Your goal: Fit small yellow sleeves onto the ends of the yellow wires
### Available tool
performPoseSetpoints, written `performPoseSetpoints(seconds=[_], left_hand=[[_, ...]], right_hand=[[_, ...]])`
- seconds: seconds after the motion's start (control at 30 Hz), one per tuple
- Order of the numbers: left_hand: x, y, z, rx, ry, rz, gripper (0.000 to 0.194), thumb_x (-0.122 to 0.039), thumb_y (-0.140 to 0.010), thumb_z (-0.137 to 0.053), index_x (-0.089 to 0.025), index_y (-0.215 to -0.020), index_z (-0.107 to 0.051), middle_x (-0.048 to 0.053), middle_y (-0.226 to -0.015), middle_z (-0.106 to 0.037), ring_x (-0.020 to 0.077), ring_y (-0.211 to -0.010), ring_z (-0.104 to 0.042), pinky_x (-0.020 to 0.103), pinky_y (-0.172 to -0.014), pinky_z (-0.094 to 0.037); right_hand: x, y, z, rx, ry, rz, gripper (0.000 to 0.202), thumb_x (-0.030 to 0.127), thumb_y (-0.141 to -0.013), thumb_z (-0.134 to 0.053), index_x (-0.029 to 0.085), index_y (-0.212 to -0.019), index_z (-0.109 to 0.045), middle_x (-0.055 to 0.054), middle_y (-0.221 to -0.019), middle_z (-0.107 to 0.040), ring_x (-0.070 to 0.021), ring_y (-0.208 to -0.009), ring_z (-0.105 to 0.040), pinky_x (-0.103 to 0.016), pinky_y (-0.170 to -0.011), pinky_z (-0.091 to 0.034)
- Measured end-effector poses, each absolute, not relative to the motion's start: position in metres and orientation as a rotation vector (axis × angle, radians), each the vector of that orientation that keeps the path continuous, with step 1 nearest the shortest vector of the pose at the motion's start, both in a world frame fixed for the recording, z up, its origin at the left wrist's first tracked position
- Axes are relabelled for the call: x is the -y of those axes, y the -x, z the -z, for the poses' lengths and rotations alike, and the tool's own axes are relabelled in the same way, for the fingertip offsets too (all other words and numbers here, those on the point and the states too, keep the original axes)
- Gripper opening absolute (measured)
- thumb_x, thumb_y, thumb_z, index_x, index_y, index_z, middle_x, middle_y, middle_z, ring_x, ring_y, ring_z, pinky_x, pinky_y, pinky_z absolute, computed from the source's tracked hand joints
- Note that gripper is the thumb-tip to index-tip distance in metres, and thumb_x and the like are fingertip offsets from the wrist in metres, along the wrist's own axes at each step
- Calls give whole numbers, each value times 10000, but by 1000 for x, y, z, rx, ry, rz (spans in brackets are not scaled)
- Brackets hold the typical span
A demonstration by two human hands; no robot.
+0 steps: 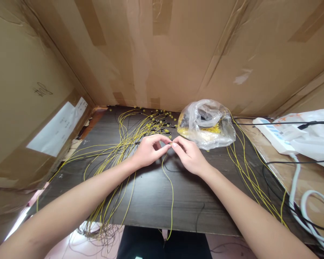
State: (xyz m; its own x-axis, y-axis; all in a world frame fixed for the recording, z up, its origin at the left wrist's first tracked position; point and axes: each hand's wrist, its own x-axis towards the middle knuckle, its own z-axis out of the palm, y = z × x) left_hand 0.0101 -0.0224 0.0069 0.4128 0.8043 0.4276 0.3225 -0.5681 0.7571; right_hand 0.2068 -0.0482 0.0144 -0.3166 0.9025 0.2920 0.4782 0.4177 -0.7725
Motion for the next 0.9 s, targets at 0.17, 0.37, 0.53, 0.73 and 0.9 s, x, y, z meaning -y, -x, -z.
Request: performPoseSetpoints(seconds=[0.17,0.37,0.53,0.73,0.9], left_hand=[[21,-9,-6,-956,-2096,-1057,130,-262,-889,-710,-168,-959,-766,25,-823,-755,78,-549,-593,198,-569,-494],[20,-8,-6,-924,-2138,-1078,130,-254,-893,-706,-170,-970,-769,28,-848,-759,70,-549,-590,196,-579,-495],[21,-10,-7,-972,-2074,-1062,149,-288,-883,-715,-162,-946,-763,29,-826,-759,77,-544,-596,195,-553,-493],[22,-9,-8,-957,-2087,-1075,132,-262,-877,-715,-168,-947,-775,25,-804,-759,78,-541,-590,197,-560,-493],[22,-8,-7,-917,-2157,-1086,114,-227,-880,-707,-165,-960,-758,25,-837,-758,72,-545,-589,196,-569,-494]], right_hand=[[48,-206,-15,1947,1169,-756,235,368,-1003,-471,208,-857,-561,-2,-732,-580,-152,-649,-505,-278,-623,-375],[47,-206,-13,1952,1188,-825,375,385,-1045,-373,205,-749,-517,7,-669,-543,-147,-637,-510,-281,-641,-371],[48,-206,-14,1933,1196,-747,284,367,-1026,-428,203,-842,-568,-14,-757,-599,-158,-679,-532,-288,-660,-396],[47,-206,-13,1935,1174,-747,287,380,-1017,-449,203,-828,-572,-5,-715,-591,-153,-644,-524,-281,-627,-387],[47,-206,-13,1944,1181,-814,401,409,-1051,-372,203,-757,-550,-4,-676,-568,-156,-640,-534,-289,-654,-393]])
